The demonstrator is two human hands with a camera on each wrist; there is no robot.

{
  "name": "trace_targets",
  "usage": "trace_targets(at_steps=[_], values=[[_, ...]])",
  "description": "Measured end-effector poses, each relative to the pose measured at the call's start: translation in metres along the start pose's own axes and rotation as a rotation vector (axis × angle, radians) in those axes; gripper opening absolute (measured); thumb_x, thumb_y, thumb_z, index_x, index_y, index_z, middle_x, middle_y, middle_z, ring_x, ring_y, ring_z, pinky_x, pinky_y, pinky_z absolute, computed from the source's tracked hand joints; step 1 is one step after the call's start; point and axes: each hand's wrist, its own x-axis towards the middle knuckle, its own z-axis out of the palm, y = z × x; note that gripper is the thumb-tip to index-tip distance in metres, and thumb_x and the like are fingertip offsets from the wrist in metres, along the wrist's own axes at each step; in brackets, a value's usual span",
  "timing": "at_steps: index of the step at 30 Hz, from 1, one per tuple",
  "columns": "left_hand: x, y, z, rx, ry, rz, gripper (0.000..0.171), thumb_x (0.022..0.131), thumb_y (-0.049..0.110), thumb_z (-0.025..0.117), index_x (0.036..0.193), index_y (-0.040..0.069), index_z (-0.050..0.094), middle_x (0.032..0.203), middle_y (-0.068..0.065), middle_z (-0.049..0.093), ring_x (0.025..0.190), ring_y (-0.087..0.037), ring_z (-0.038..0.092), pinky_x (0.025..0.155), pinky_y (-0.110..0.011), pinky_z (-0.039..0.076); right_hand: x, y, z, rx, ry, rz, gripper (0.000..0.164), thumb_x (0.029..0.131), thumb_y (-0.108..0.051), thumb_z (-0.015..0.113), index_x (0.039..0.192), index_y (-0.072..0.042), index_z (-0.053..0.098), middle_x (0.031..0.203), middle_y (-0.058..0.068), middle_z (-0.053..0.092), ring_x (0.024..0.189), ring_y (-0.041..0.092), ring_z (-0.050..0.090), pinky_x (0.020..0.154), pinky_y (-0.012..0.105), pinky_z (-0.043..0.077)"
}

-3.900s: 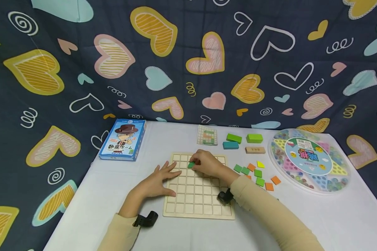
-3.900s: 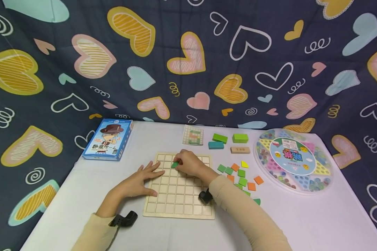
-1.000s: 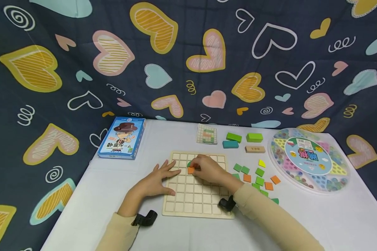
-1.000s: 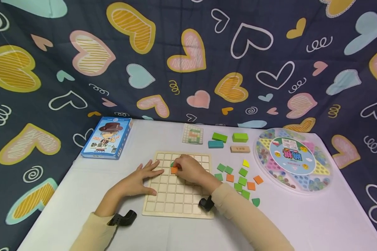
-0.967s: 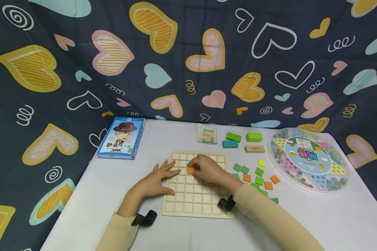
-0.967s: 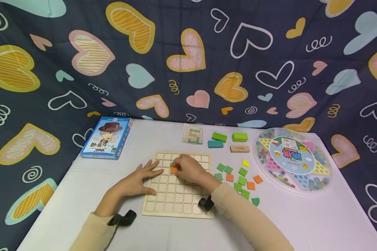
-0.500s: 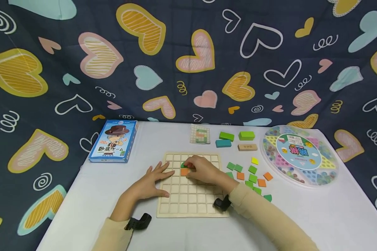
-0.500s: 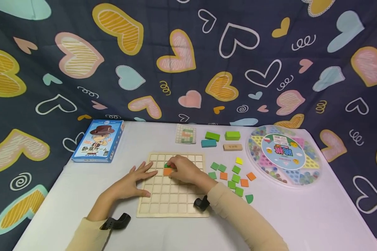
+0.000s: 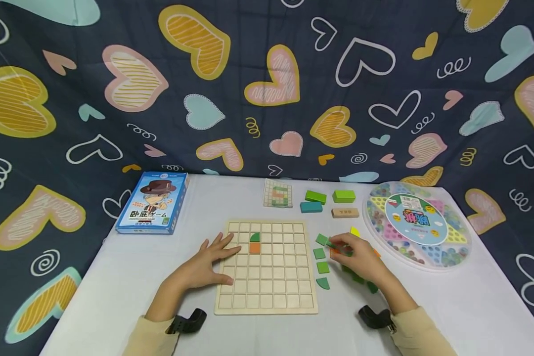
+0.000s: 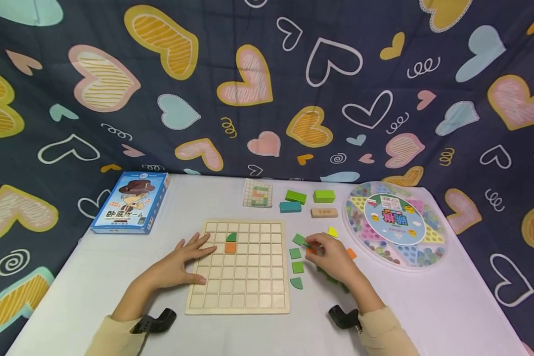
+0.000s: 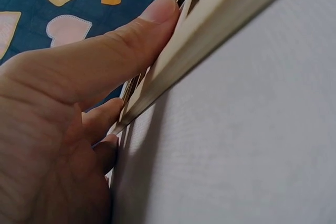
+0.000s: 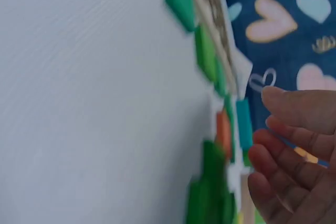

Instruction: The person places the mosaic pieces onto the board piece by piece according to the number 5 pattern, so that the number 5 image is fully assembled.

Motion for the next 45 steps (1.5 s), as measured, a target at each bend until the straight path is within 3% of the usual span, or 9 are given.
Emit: trace_targets(at_steps=[5, 15, 23, 28, 34, 40, 45], values=[[-0.002, -0.003, -0.003, -0.008, -0.001, 0.011, 0.082, 0.069, 0.042, 0.079, 0.14, 0.016, 0.048, 0.157, -0.013, 0.019, 0.146, -0.039, 0.003, 0.114, -0.061, -0.005, -0.006, 0.013, -0.003, -0.06, 0.0, 0.068, 0.032, 0.083, -0.015, 0.072, 0.113, -0.005, 0.065, 0.106, 0.007, 0.066, 0.097, 0.023, 0.063, 0.085, 0.042, 0.053], [-0.001, -0.005, -0.003, -0.014, -0.016, 0.019, 0.082, 0.07, 0.041, 0.079, 0.141, 0.017, 0.046, 0.158, -0.01, 0.017, 0.146, -0.036, 0.001, 0.114, -0.06, -0.005, 0.0, 0.01, -0.002, -0.211, -0.013, 0.061, 0.02, 0.08, -0.01, 0.073, 0.099, -0.007, 0.066, 0.097, 0.004, 0.062, 0.087, 0.018, 0.058, 0.078, 0.038, 0.051], [0.001, -0.001, -0.004, 0.003, -0.027, 0.019, 0.081, 0.07, 0.038, 0.08, 0.141, 0.015, 0.047, 0.158, -0.011, 0.017, 0.146, -0.036, 0.002, 0.114, -0.06, -0.005, -0.005, -0.003, -0.002, -0.194, 0.028, 0.096, 0.02, 0.081, -0.014, 0.073, 0.098, -0.008, 0.064, 0.09, 0.001, 0.063, 0.081, 0.015, 0.056, 0.073, 0.035, 0.05], [-0.001, -0.001, -0.006, 0.017, -0.024, 0.009, 0.081, 0.071, 0.037, 0.08, 0.141, 0.015, 0.047, 0.158, -0.011, 0.018, 0.146, -0.036, 0.002, 0.115, -0.06, -0.004, 0.002, -0.039, 0.013, -0.087, 0.04, -0.043, 0.022, 0.08, -0.014, 0.074, 0.101, -0.01, 0.066, 0.097, 0.0, 0.065, 0.088, 0.017, 0.063, 0.077, 0.037, 0.055], [0.0, -0.002, -0.008, 0.034, -0.016, 0.005, 0.081, 0.07, 0.037, 0.08, 0.141, 0.016, 0.047, 0.158, -0.01, 0.017, 0.147, -0.036, 0.002, 0.115, -0.059, -0.004, 0.034, -0.086, 0.049, 0.024, -0.102, -0.225, 0.022, 0.083, -0.015, 0.072, 0.105, -0.013, 0.068, 0.103, -0.002, 0.065, 0.09, 0.015, 0.063, 0.077, 0.029, 0.055], [0.002, -0.002, -0.005, 0.023, -0.037, -0.003, 0.08, 0.071, 0.039, 0.079, 0.141, 0.018, 0.047, 0.158, -0.008, 0.017, 0.147, -0.034, 0.001, 0.116, -0.058, -0.004, 0.058, -0.109, 0.083, -0.067, -0.249, -0.291, 0.019, 0.085, -0.018, 0.071, 0.103, -0.013, 0.068, 0.1, -0.004, 0.063, 0.09, 0.01, 0.061, 0.078, 0.025, 0.053], [-0.002, -0.001, -0.006, 0.032, -0.04, -0.023, 0.08, 0.071, 0.039, 0.079, 0.141, 0.018, 0.047, 0.158, -0.008, 0.017, 0.147, -0.033, 0.002, 0.116, -0.058, -0.003, 0.066, -0.117, 0.097, -0.179, -0.287, -0.318, 0.017, 0.084, -0.017, 0.072, 0.099, -0.011, 0.069, 0.093, -0.004, 0.061, 0.08, 0.008, 0.055, 0.071, 0.023, 0.05]])
